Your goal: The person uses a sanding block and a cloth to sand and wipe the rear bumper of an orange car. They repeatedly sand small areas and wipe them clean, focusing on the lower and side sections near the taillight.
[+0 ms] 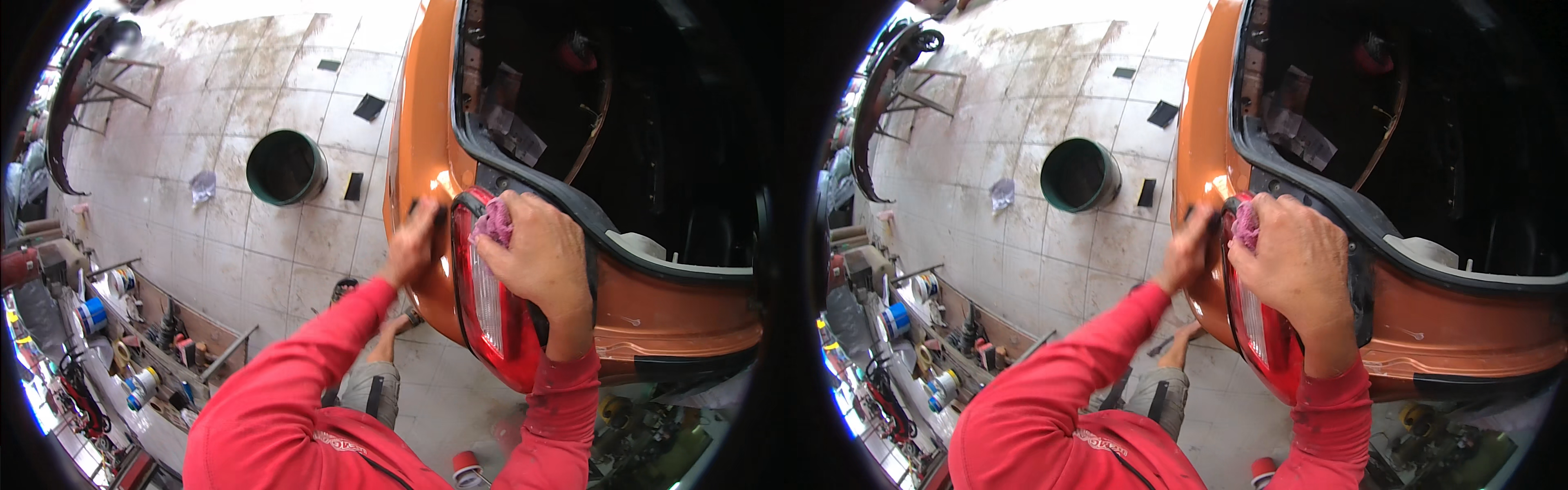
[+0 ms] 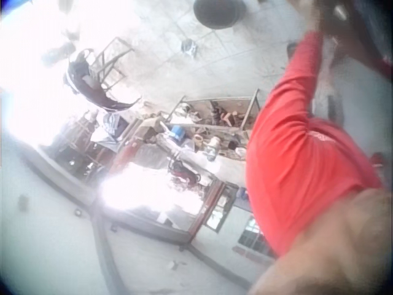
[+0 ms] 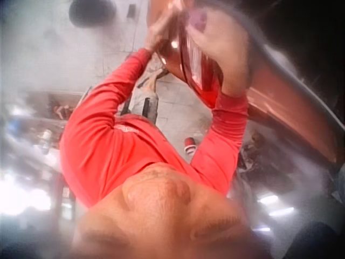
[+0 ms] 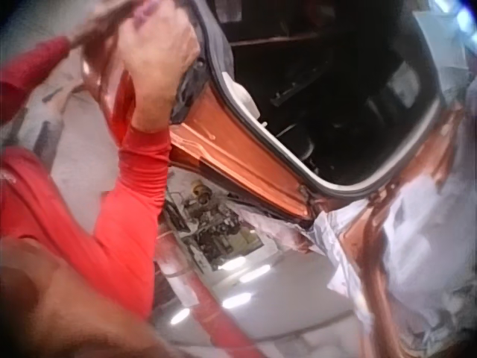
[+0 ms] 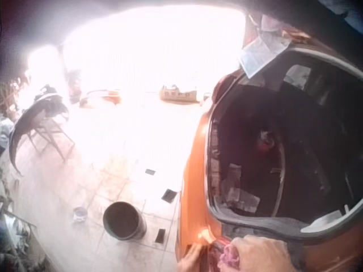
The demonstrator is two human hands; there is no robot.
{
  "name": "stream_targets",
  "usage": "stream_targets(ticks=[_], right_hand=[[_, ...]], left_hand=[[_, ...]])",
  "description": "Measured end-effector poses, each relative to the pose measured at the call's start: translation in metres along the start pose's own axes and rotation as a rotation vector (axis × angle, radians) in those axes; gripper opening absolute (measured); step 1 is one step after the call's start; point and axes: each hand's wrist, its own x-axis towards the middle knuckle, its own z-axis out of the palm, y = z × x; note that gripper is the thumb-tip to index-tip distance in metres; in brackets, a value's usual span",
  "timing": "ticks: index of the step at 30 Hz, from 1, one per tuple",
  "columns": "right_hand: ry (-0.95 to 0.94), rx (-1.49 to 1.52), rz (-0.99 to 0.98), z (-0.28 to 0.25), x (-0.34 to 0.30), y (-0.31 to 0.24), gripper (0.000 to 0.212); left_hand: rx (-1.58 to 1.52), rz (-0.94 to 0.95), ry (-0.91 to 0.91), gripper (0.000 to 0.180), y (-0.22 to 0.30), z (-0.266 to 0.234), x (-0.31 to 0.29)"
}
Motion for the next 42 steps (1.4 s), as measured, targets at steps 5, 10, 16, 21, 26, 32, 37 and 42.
stream_targets(ticks=[5,10,16,21,26,32,37,42], right_hand=[[-0.033,0.006,0.001,0.000,0.006,-0.005,0.036],[-0.024,-0.005,0.052,-0.002,-0.002,0.003,0.039],[-0.024,0.006,0.016,-0.003,0.003,-0.001,0.038],[0.002,-0.005,0.025,0.000,-0.002,0.003,0.034],[0.034,0.006,-0.020,0.001,0.000,0.000,0.034],[0.028,0.015,-0.008,0.003,0.002,0.002,0.035],[0.005,0.016,0.013,-0.001,-0.001,0.003,0.036],[-0.010,0.015,-0.008,0.001,0.001,-0.002,0.036]], left_hand=[[0.142,-0.227,0.060,0.049,-0.017,0.000,0.069],[-0.028,-0.096,-0.096,0.062,0.062,-0.007,-0.020],[0.271,-0.093,-0.099,0.057,-0.059,-0.027,0.106],[0.140,-0.001,-0.198,0.059,-0.015,-0.014,0.038],[0.242,0.106,-0.267,0.068,-0.078,-0.029,0.121],[0.359,0.222,-0.302,0.067,-0.062,-0.012,0.097],[0.577,0.277,-0.408,0.063,-0.060,-0.018,0.137],[0.920,0.185,-0.455,0.058,-0.040,-0.002,0.155]])
